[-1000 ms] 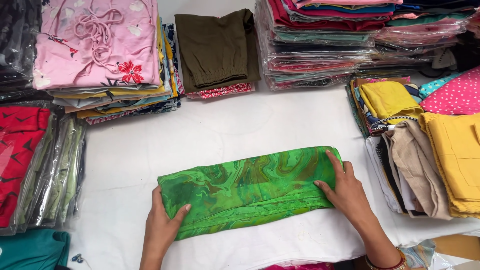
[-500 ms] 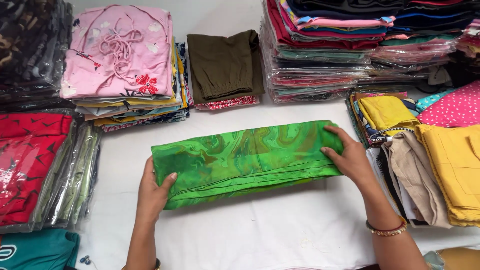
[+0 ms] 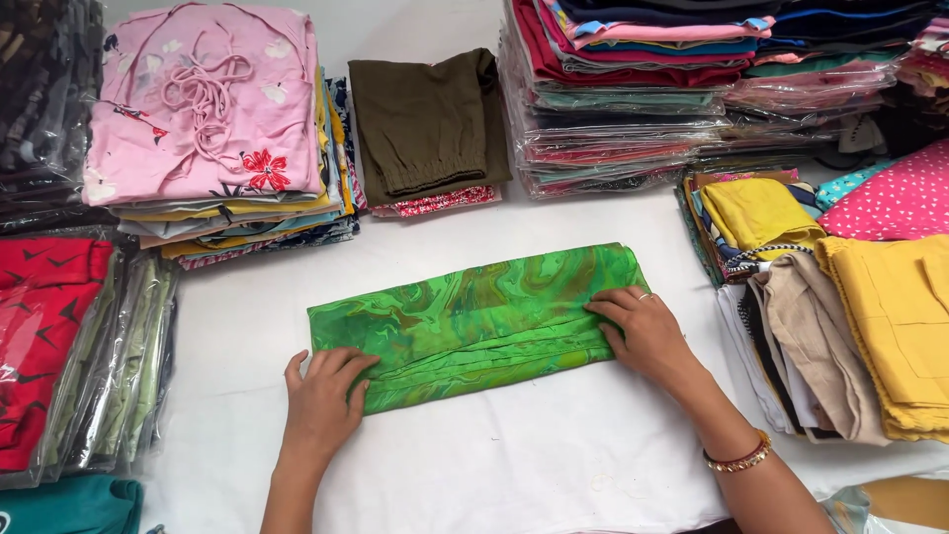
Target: The person folds a pink floral top, a yellow pair of shorts, and a green patterned skirt on a white table. The person ties the drawstring of the top and neatly stacks each folded item.
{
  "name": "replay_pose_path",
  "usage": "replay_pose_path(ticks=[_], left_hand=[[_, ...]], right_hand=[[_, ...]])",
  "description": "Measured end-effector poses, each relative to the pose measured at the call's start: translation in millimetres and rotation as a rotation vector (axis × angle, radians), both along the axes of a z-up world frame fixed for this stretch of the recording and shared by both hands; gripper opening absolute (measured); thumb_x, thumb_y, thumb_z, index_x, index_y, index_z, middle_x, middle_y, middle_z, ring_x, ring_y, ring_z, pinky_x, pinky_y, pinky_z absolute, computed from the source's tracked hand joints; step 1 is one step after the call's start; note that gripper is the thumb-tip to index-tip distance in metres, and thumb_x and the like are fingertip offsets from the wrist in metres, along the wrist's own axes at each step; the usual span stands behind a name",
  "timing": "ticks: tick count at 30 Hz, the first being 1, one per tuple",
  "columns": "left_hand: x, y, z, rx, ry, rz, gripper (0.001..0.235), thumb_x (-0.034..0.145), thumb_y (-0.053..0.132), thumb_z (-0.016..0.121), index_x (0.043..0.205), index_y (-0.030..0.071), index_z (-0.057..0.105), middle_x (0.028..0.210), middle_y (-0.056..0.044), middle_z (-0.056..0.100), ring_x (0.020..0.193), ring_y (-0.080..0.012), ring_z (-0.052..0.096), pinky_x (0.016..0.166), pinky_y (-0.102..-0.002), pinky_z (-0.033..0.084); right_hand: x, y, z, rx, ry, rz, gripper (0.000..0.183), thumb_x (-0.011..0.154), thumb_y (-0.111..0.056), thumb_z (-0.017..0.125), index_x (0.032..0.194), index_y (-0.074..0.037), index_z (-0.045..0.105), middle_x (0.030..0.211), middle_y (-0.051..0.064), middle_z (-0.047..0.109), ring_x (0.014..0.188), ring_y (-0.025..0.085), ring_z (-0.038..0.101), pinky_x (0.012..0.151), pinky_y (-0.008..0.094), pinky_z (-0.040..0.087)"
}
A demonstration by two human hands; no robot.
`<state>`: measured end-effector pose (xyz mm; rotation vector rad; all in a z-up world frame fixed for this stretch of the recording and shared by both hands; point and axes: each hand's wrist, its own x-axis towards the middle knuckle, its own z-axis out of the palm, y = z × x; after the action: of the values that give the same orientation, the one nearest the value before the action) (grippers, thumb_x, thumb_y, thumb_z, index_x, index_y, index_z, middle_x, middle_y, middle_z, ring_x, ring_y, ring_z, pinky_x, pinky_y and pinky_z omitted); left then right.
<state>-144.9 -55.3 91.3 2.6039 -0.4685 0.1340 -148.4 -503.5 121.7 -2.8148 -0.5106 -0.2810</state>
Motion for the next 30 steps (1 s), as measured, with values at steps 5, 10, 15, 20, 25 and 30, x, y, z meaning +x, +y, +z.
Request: replay_pose_path(ticks=[5,10,15,20,25,30], left_hand=[[2.8,-2.5,-7.9,0.023,-0.118,0.039,0.018,0.085,0.011,0.071,0.101,0.018,0.075,0.099,0.002,0.066,0.100,-0.0192,0.061,0.113,-0.048,0.033],[-2.8,1.3,2.7,0.009,-0.132,0.068,0.010,0.083,0.012,0.074,0.091,0.016,0.075,0.086,0.002,0.066,0.089,-0.0195,0.062,0.112,-0.048,0.037],[-15.0,11.1,16.9,-0.044,-0.140,0.069,0.010,0.083,0.010,0.073,0.089,0.017,0.075,0.087,0.003,0.067,0.093,-0.0194,0.063,0.112,-0.048,0.037],[-24.8,15.1,16.6,-0.061,-0.160,0.044,0.012,0.081,0.008,0.071,0.089,0.017,0.075,0.092,0.004,0.069,0.100,-0.0195,0.064,0.112,-0.049,0.036],[-28.0,14.6,11.1,-0.053,-0.111,0.049,0.010,0.081,0.010,0.070,0.088,0.016,0.075,0.094,0.003,0.069,0.103,-0.0201,0.063,0.113,-0.051,0.036],[-26.0,14.1,14.0,-0.050,-0.109,0.058,0.009,0.083,0.009,0.070,0.088,0.015,0.075,0.093,0.003,0.069,0.103,-0.0195,0.063,0.114,-0.050,0.036]], right_hand=[[4.8,-7.1,-9.7,0.013,-0.026,-0.113,0.017,0.083,-0.011,0.074,0.101,-0.011,0.076,0.103,0.001,0.072,0.097,0.025,0.064,0.084,0.039,0.052],[-3.3,-9.5,-1.8,0.149,-0.123,-0.140,0.011,0.084,-0.010,0.075,0.095,-0.008,0.075,0.091,0.004,0.070,0.090,0.027,0.065,0.078,0.038,0.054],[-17.7,-14.3,13.5,0.200,-0.131,-0.112,0.012,0.084,-0.008,0.076,0.096,-0.007,0.075,0.093,0.005,0.071,0.088,0.026,0.065,0.077,0.038,0.054],[-30.4,-17.1,24.3,0.182,-0.070,-0.057,0.021,0.080,-0.011,0.078,0.100,-0.007,0.075,0.096,0.007,0.070,0.092,0.026,0.063,0.080,0.038,0.054],[-35.0,-19.0,27.2,0.133,0.060,0.024,0.054,0.065,-0.024,0.087,0.114,-0.007,0.071,0.105,0.008,0.067,0.099,0.029,0.060,0.086,0.040,0.052],[-25.3,-29.4,23.3,0.105,0.113,-0.009,0.049,0.071,-0.010,0.081,0.119,-0.007,0.071,0.107,0.008,0.067,0.099,0.028,0.061,0.087,0.039,0.053]])
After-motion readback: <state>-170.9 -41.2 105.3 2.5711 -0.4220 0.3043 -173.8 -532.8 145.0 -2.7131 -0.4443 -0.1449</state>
